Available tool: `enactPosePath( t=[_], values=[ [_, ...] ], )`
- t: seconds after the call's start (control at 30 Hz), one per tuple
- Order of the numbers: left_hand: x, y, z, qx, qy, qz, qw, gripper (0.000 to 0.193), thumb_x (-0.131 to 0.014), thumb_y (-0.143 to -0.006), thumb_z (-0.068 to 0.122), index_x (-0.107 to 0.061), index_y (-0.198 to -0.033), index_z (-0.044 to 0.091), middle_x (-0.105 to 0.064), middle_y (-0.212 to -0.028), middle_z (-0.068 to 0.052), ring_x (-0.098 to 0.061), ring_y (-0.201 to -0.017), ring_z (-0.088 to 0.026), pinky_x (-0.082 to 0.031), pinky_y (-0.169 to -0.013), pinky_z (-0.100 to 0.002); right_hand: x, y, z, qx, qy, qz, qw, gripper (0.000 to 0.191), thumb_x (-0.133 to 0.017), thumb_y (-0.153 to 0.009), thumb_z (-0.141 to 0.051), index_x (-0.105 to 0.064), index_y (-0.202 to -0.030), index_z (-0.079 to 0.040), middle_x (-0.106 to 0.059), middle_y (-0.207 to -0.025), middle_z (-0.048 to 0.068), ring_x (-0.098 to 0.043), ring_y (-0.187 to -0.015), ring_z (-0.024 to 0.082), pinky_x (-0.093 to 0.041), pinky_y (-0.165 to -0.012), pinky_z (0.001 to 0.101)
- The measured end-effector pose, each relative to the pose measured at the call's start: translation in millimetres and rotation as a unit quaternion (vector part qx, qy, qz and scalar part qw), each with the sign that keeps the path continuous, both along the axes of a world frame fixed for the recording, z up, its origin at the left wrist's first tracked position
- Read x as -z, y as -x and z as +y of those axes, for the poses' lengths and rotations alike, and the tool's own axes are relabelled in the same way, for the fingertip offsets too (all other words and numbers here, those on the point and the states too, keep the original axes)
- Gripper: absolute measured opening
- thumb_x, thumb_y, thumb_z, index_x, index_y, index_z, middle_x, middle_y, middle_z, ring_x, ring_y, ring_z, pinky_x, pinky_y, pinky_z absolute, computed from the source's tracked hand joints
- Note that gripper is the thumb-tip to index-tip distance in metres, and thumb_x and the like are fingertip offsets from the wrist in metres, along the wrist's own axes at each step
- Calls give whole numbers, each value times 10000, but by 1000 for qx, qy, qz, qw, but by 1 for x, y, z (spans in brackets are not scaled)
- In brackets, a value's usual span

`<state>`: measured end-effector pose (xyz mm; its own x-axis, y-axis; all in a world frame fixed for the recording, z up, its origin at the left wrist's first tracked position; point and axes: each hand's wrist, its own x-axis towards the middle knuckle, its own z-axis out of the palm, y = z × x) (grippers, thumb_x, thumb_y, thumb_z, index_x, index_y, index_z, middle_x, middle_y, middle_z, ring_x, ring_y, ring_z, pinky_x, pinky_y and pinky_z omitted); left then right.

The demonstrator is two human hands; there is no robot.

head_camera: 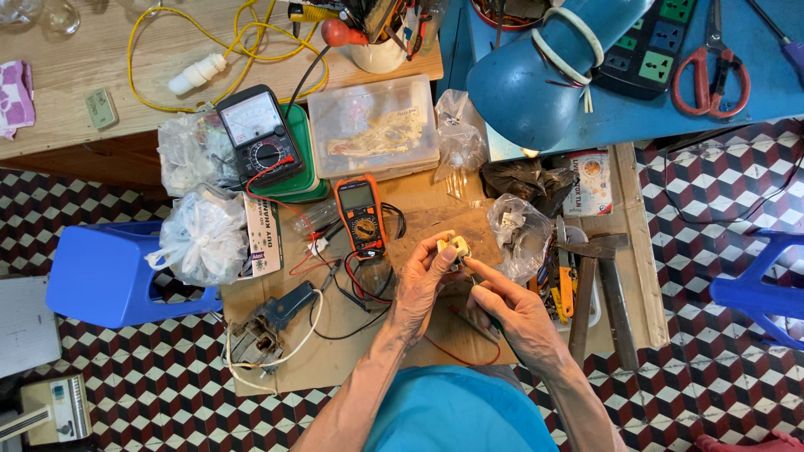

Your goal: The person holds a small electrical plug or socket component on a wooden board and uses pliers to pry and reposition its internal parts, turning the component over repeatedly while working on it. Near the end they pick up multimeter test probes and touch them to the component's terminals to test it.

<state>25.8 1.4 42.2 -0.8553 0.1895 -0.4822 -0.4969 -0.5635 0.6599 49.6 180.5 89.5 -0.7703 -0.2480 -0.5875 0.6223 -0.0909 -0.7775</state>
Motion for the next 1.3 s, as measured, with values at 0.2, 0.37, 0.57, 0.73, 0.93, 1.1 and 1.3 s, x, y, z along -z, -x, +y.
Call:
enactPosePath(
  t=[0.2,0.37,0.57,0.73,0.93,1.1,1.3],
  values=[
    [0,-1,-1,-10,-30,3,1000,532,-727,-943,317,-551,-1382,75,-659,-1248,-60,-634,-1117,-131,-550,-953,-305,0,0,-4,4,8,5,1000,567,-600,-983,-156,-497,-1532,-62,-612,-825,40,-527,-660,99,-462,-579,242],
    [0,0,-1,-15,-44,15,999,507,-721,-958,290,-546,-1381,74,-643,-1261,-60,-631,-1131,-140,-548,-978,-322,-3,1,-4,13,18,-4,1000,567,-598,-979,-148,-490,-1530,-67,-613,-826,42,-534,-663,101,-459,-572,245],
    [0,-1,-2,-9,-38,20,999,498,-709,-967,278,-533,-1390,81,-639,-1255,-63,-625,-1151,-146,-547,-1009,-342,-8,3,-6,5,-5,-7,1000,551,-594,-979,-154,-510,-1516,-66,-610,-818,41,-541,-659,98,-474,-580,242],
    [1,-1,-2,-8,-10,29,999,506,-713,-960,293,-539,-1384,77,-642,-1248,-72,-628,-1147,-151,-547,-1016,-352,-4,1,-8,7,-20,-4,1000,529,-600,-978,-151,-535,-1497,-73,-600,-824,31,-516,-648,91,-452,-563,242],
    [3,-3,-1,-13,11,27,1000,524,-716,-958,319,-553,-1381,57,-666,-1226,-71,-648,-1075,-134,-557,-964,-312,5,-3,-6,-1,-41,26,999,490,-603,-988,-152,-566,-1470,-76,-623,-873,6,-522,-679,66,-469,-606,219],
    [10,-9,1,-8,2,-5,1000,501,-706,-958,349,-596,-1344,49,-706,-1120,-39,-662,-874,-108,-571,-822,-255,10,-5,-3,-31,-105,67,992,463,-627,-986,-137,-616,-1448,-111,-615,-912,-10,-525,-767,64,-461,-681,216],
    [21,-10,6,-8,43,-8,999,513,-697,-953,404,-633,-1289,21,-717,-1049,-29,-652,-809,-89,-583,-745,-246,16,-9,-3,-53,-169,218,960,431,-652,-976,-119,-644,-1406,-107,-645,-966,0,-605,-930,105,-485,-906,252]
  ],
)
